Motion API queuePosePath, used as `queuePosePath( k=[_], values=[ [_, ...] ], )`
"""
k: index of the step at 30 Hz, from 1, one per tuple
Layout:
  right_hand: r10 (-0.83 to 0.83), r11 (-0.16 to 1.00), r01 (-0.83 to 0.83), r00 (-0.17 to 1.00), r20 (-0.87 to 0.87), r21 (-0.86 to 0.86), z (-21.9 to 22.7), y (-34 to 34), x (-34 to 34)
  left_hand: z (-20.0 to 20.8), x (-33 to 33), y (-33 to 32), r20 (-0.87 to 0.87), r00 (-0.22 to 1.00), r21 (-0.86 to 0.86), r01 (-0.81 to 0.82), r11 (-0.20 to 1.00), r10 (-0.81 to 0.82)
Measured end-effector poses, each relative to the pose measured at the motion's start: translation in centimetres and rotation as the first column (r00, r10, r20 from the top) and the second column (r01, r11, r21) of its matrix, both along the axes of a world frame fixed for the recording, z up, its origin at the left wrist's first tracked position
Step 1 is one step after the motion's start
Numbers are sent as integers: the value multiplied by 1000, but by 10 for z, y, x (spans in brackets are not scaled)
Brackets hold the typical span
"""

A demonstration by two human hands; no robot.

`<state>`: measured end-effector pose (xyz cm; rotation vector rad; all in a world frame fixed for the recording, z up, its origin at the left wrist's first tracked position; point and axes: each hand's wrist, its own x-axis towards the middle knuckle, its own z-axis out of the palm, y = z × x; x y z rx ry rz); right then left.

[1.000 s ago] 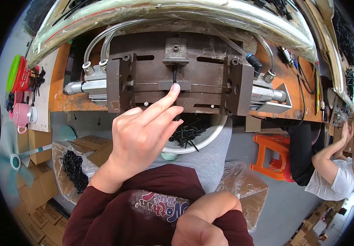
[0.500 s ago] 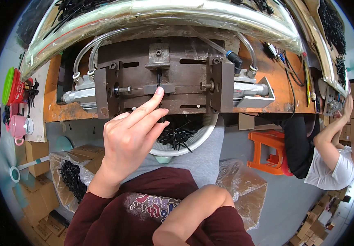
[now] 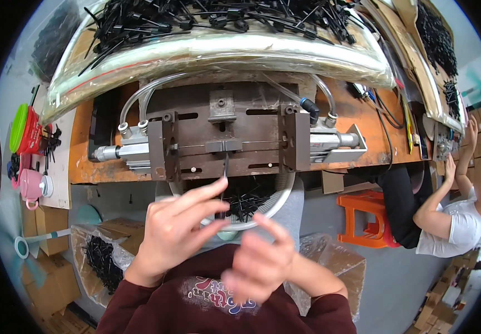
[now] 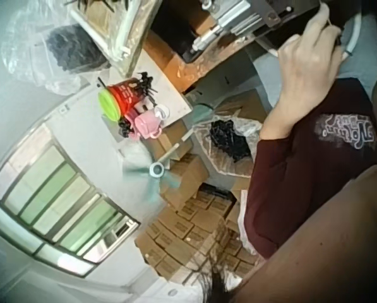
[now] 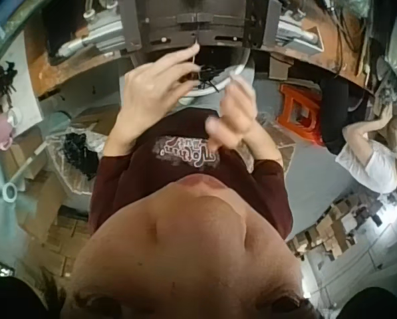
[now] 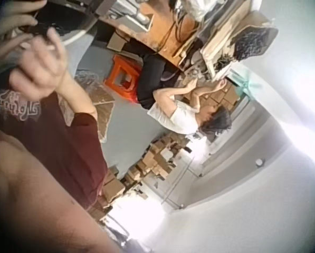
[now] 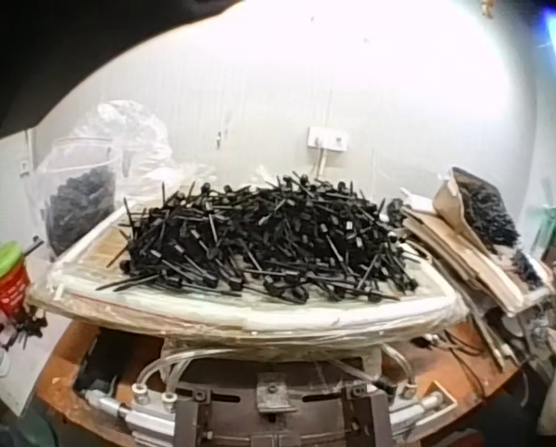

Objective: Assemble small black plastic components using a press machine at a workshop bench.

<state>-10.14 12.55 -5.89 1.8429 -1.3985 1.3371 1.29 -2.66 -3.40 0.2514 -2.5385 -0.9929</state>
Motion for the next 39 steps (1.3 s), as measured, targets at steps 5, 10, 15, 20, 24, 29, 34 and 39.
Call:
queuePosePath(
  k=[5,10,15,20,24,29,34,39],
  values=[
    [-258,928,274,962,-94,255,51,-27,-56,-14,12,3,105,983,61,146,987,-152],
    [-363,919,368,930,-57,144,89,-100,-109,-44,16,9,183,964,-17,198,980,-191],
    [-530,643,579,809,-255,500,134,-157,-131,-47,17,12,162,980,-16,121,993,-116],
    [-322,722,560,792,-520,406,135,-205,-138,-48,17,8,122,980,-25,164,986,-160],
    [-251,532,643,742,-622,552,150,-222,-126,-56,16,9,62,980,-39,191,981,-189],
    [-298,208,749,661,-689,629,158,-240,-136,-56,16,8,69,974,-41,217,975,-214],
    [-355,277,789,614,-705,548,144,-235,-156,-54,18,6,71,978,-52,202,978,-198],
    [-271,526,616,775,-571,586,138,-221,-182,-59,18,8,17,969,-28,247,969,-246]
  ],
)
